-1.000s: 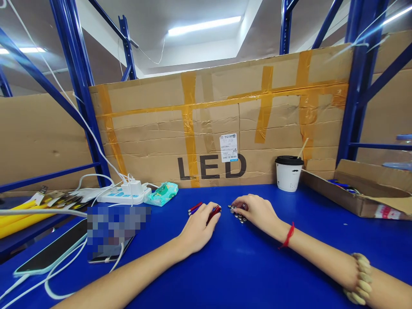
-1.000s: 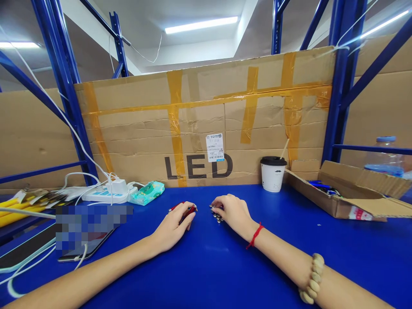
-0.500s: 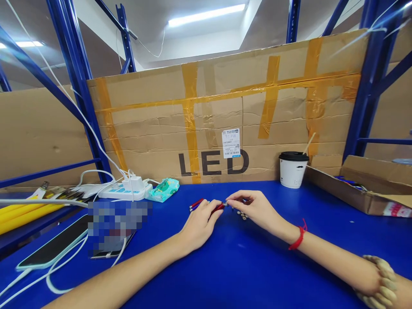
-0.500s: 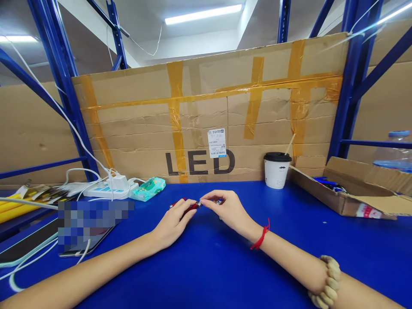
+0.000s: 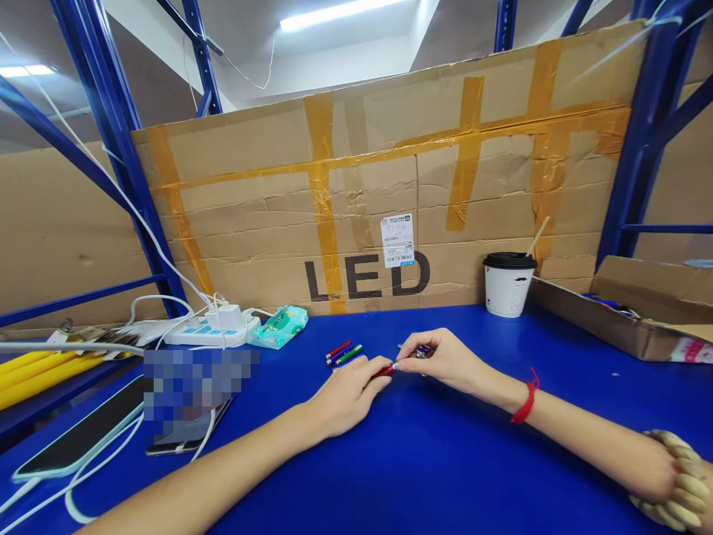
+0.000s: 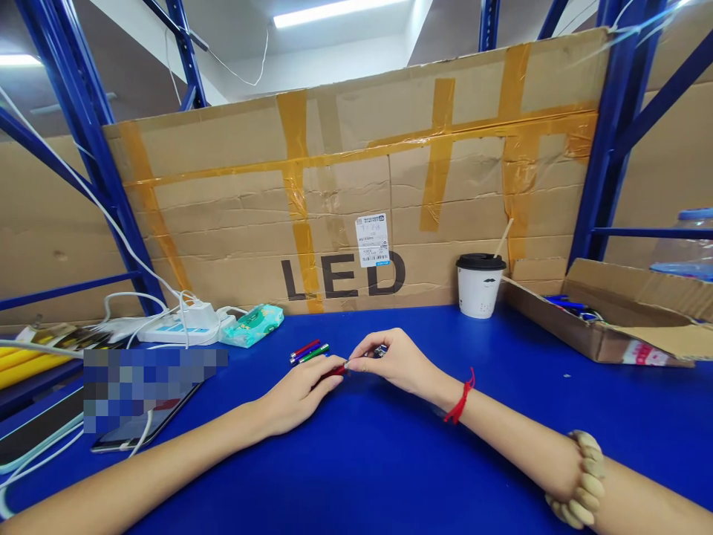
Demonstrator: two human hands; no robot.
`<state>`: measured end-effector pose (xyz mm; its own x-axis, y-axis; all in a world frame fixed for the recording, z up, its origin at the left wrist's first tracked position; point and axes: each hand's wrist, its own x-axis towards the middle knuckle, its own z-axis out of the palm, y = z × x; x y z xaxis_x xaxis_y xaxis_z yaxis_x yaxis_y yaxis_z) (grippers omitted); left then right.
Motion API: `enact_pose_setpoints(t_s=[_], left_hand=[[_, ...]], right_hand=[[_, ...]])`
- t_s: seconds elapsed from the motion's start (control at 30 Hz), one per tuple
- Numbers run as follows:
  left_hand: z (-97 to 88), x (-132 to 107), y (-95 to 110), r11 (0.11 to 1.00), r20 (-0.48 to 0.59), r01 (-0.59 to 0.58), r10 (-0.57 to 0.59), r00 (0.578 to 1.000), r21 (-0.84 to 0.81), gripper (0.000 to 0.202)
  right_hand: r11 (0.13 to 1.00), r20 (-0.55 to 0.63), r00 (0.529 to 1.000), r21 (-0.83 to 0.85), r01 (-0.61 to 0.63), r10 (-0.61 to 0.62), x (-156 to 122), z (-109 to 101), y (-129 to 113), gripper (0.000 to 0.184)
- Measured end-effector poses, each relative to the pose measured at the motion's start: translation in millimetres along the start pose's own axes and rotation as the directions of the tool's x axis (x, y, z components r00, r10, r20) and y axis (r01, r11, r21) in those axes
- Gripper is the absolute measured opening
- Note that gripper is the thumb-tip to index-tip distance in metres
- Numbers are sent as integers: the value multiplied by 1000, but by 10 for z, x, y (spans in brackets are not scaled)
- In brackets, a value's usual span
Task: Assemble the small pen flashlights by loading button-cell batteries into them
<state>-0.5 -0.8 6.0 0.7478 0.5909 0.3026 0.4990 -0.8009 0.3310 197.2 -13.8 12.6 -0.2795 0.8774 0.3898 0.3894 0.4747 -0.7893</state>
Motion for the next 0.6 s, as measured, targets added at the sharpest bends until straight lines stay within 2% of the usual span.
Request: enact_pose_setpoints(t_s=[0.1,0.23,0.4,0.6], left_hand=[[-25,-12,22,999,64,-30,31,997,-18,23],[-29,-28,27,996,93,-90,87,992,21,25],[0,-31,-9,981,145,-161,145,979,107,26],[-4,-27,-1,988,116,-120,109,987,94,27]], right_hand=[[999,34,999,-52,0,2,0,-34,13,17],[987,67,998,-161,7,4,-9,-73,22,15],[946,151,988,-313,87,-41,-40,-82,22,19],[875,228,964,-428,227,-138,-68,-75,-49,16]])
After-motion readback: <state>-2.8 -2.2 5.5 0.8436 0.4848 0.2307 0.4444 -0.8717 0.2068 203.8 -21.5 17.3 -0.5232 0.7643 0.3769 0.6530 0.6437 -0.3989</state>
